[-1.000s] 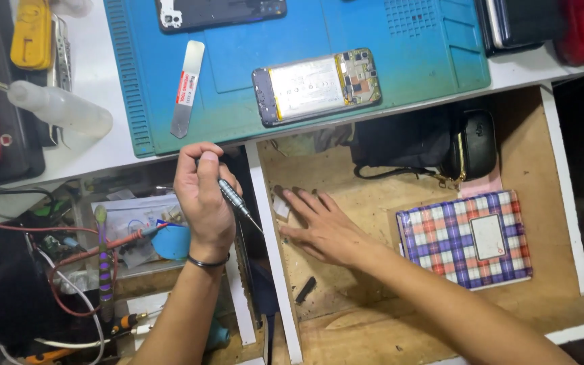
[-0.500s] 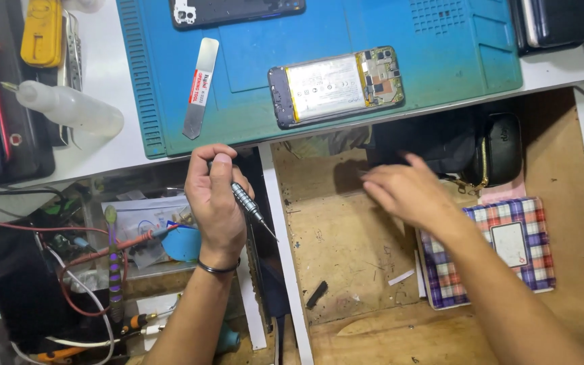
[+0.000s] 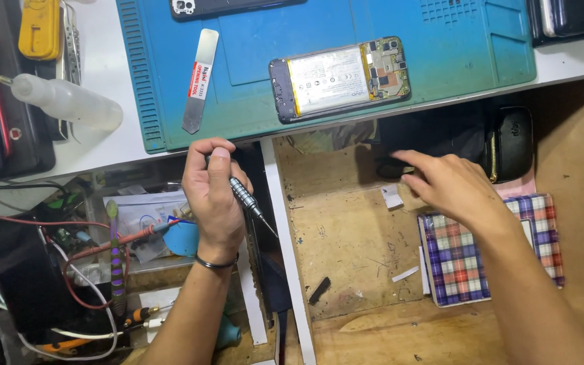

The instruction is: Assembling internal components of a mobile phone on a repair mat and organizing parts in a drawer.

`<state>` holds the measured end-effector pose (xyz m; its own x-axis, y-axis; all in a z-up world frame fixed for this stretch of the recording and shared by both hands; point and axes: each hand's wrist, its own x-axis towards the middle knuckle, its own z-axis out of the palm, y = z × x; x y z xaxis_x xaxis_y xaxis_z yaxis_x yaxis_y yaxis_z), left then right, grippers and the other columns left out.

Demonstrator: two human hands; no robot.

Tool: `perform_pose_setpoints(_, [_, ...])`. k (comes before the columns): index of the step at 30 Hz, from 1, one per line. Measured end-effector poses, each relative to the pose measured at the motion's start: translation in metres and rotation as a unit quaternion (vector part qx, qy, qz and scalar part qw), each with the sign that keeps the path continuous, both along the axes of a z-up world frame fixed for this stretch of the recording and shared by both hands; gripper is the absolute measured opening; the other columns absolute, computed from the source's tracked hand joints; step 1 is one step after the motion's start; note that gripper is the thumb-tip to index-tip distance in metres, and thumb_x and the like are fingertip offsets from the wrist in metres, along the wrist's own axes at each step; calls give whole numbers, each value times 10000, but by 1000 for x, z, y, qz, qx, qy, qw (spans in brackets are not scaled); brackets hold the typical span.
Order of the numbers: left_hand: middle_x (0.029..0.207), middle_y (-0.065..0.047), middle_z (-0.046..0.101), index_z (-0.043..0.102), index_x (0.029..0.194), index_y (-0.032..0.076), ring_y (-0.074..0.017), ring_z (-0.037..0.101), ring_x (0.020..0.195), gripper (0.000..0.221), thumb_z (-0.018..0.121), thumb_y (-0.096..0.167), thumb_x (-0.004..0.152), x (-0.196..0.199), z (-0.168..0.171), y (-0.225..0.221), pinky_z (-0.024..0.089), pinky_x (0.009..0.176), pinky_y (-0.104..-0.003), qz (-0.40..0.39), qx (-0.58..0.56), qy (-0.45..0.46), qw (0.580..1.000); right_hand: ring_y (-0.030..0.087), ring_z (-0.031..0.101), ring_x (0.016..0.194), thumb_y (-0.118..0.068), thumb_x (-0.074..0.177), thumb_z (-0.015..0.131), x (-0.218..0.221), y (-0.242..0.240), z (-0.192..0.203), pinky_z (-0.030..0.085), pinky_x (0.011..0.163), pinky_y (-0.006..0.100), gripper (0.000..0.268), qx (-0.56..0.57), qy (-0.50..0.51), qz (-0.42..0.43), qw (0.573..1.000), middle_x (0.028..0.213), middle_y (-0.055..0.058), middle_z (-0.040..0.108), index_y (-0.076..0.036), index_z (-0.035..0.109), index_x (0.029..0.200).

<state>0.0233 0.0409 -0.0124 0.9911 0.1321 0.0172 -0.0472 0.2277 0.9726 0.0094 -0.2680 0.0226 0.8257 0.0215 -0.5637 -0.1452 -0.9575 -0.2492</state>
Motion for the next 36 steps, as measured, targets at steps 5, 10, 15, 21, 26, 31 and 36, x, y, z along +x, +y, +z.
perform_pose_setpoints(5, [495,-3,417,552,1004,95,-92,388,411,147,488,223,1038,-1,6,-4,408,415,-254,36,1,33,999,289,715,919,-264,955,593,1,-1,-1,544,784,500,524,-33,6,10,999,897,51,752,-256,519,1474])
perform_pose_setpoints(10, [509,29,420,539,1058,97,-61,435,422,126,468,201,1048,0,3,-1,402,446,-206,17,8,19,1000,307,727,984,-214,975,560,-4,5,-42,547,845,468,389,20,-79,65,995,1026,89,776,-217,627,1359])
perform_pose_setpoints(15, [533,62,419,523,1107,96,-26,469,437,119,445,173,1061,0,3,0,391,473,-157,-3,7,-3,1000,210,725,926,-209,939,662,-19,59,-86,545,859,365,293,50,-161,208,964,961,19,774,-231,723,1224])
perform_pose_setpoints(21, [535,58,438,533,1104,115,-32,494,439,110,464,187,1058,-1,3,2,404,482,-151,-8,-9,1,1000,240,674,1004,-167,960,601,-45,112,-109,504,910,403,564,64,-125,311,940,1065,72,714,-256,484,1504])
perform_pose_setpoints(26, [532,64,431,542,1094,105,-24,487,442,115,462,178,1055,2,0,3,389,478,-147,-2,-3,-8,1000,250,617,1045,-210,938,601,-50,112,-124,469,938,433,692,-13,-154,360,920,1138,64,620,-238,334,1576])
perform_pose_setpoints(31, [525,53,434,547,1089,95,-34,490,437,121,459,171,1054,1,1,1,397,474,-154,2,11,-15,1000,248,638,1029,-148,943,584,-41,105,-101,483,904,420,630,-30,-119,364,923,1135,71,643,-238,402,1540])
perform_pose_setpoints(36, [530,46,459,559,1094,94,-37,506,450,136,464,185,1056,1,-2,2,419,494,-155,7,18,-13,1000,217,662,990,-159,949,597,-28,90,-82,496,845,370,536,-42,-74,331,940,1111,51,690,-279,525,1467])
